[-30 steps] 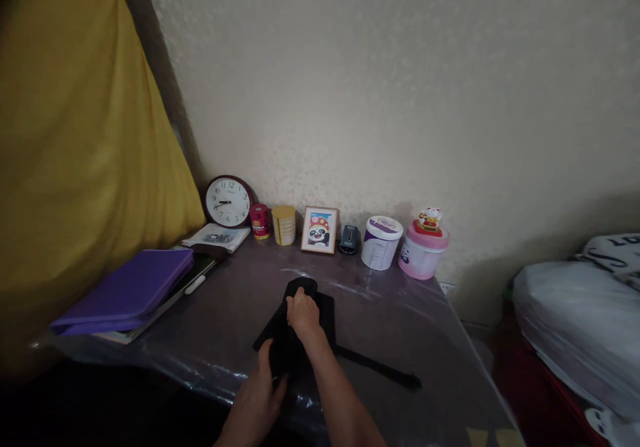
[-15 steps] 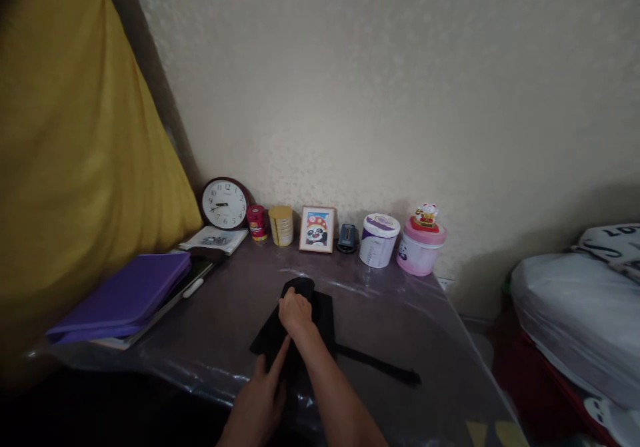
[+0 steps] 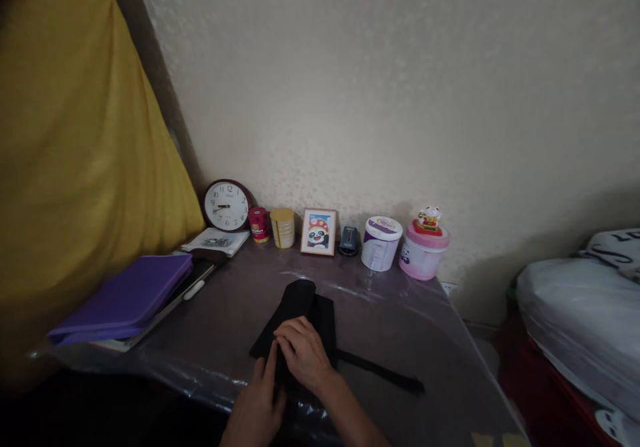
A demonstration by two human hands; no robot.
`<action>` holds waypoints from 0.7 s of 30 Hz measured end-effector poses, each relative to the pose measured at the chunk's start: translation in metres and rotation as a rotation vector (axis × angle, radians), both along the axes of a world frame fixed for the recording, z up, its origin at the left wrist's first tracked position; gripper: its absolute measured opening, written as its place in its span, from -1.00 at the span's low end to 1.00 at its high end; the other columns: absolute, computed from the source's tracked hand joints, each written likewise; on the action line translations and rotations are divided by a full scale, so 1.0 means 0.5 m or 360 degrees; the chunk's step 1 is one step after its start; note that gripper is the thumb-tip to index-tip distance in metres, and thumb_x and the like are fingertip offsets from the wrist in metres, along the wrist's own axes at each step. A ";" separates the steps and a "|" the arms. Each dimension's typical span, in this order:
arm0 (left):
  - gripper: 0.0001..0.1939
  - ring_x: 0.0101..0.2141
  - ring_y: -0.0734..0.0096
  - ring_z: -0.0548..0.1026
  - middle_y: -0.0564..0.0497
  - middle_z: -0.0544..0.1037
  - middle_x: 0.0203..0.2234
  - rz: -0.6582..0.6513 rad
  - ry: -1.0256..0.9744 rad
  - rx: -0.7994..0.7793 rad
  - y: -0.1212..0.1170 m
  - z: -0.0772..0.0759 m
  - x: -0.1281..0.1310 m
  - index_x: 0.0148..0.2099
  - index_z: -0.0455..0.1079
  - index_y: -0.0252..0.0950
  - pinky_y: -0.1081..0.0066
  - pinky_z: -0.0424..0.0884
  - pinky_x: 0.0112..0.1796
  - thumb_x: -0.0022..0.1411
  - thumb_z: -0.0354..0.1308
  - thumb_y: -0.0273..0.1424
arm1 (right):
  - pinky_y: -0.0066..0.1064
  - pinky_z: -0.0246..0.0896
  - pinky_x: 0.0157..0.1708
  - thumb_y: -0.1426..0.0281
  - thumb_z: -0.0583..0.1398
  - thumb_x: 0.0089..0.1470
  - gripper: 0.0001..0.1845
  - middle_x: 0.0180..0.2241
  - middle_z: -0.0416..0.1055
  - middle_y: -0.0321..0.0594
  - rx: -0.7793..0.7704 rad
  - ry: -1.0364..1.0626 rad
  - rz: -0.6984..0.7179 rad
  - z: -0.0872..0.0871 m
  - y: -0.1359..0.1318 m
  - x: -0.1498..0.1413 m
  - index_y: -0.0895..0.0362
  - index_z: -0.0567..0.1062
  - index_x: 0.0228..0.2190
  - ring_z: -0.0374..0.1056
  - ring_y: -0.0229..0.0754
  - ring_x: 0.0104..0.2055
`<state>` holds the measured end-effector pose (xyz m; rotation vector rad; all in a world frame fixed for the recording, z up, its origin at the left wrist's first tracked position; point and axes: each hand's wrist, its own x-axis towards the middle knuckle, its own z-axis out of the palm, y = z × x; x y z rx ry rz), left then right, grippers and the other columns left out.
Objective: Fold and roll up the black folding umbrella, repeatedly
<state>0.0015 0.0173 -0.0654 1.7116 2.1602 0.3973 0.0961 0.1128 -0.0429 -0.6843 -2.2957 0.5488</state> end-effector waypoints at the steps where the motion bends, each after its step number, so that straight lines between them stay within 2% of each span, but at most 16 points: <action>1: -0.36 -0.18 0.35 0.45 -0.32 0.14 0.09 0.0007 -0.0006 -0.0005 0.000 -0.001 0.000 0.28 -0.30 -0.42 0.45 0.32 -0.23 0.18 -0.20 -0.55 | -0.30 0.12 -0.01 0.40 -0.01 0.17 -0.75 -0.17 0.42 -0.23 0.0018 0.0020 -0.0007 -0.011 -0.002 0.009 0.05 0.42 -0.19 0.24 -0.22 -0.04; 5: -0.38 -0.16 0.33 0.45 -0.31 0.13 0.11 0.0044 0.0017 -0.0067 0.000 -0.003 0.003 0.28 -0.29 -0.41 0.45 0.32 -0.22 0.20 -0.20 -0.51 | -0.16 -0.03 0.12 0.36 0.02 0.16 -0.68 0.05 0.26 -0.20 0.0076 -0.0072 -0.0050 -0.047 0.030 0.019 0.05 0.34 -0.05 0.02 -0.16 0.16; 11: -0.36 -0.13 0.30 0.44 -0.36 0.07 0.16 0.0065 -0.0012 -0.0090 0.004 -0.012 0.002 0.28 -0.34 -0.44 0.46 0.31 -0.21 0.21 -0.20 -0.49 | -0.10 -0.18 0.15 0.33 -0.04 0.19 -0.66 0.09 0.22 -0.23 0.0108 -0.0224 -0.0134 -0.062 0.147 -0.009 0.01 0.35 -0.04 0.00 -0.17 0.18; 14: -0.37 -0.09 0.27 0.41 -0.38 0.06 0.16 0.0076 -0.0016 -0.0042 0.003 -0.018 0.001 0.28 -0.32 -0.50 0.42 0.30 -0.17 0.21 -0.22 -0.49 | -0.15 -0.18 0.15 0.35 -0.02 0.17 -0.66 0.08 0.24 -0.23 -0.0053 -0.0237 -0.0278 -0.066 0.211 -0.019 0.02 0.34 -0.03 0.01 -0.19 0.18; 17: -0.37 -0.11 0.27 0.42 -0.36 0.11 0.13 0.0077 -0.0039 0.0009 0.001 -0.021 0.000 0.28 -0.31 -0.50 0.43 0.32 -0.20 0.19 -0.21 -0.49 | -0.13 -0.12 0.12 0.38 0.01 0.13 -0.68 0.03 0.30 -0.14 -0.0260 -0.0184 -0.0481 -0.068 0.263 -0.014 0.08 0.40 -0.09 0.09 -0.12 0.14; 21: -0.39 -0.14 0.30 0.43 -0.32 0.15 0.12 0.0094 -0.0063 0.0085 -0.002 -0.016 -0.001 0.28 -0.28 -0.47 0.43 0.32 -0.21 0.21 -0.23 -0.45 | -0.12 -0.10 0.11 0.41 0.04 0.07 -0.71 0.02 0.30 -0.09 -0.0402 -0.0051 -0.0684 -0.067 0.294 0.031 0.12 0.45 -0.17 0.10 -0.09 0.12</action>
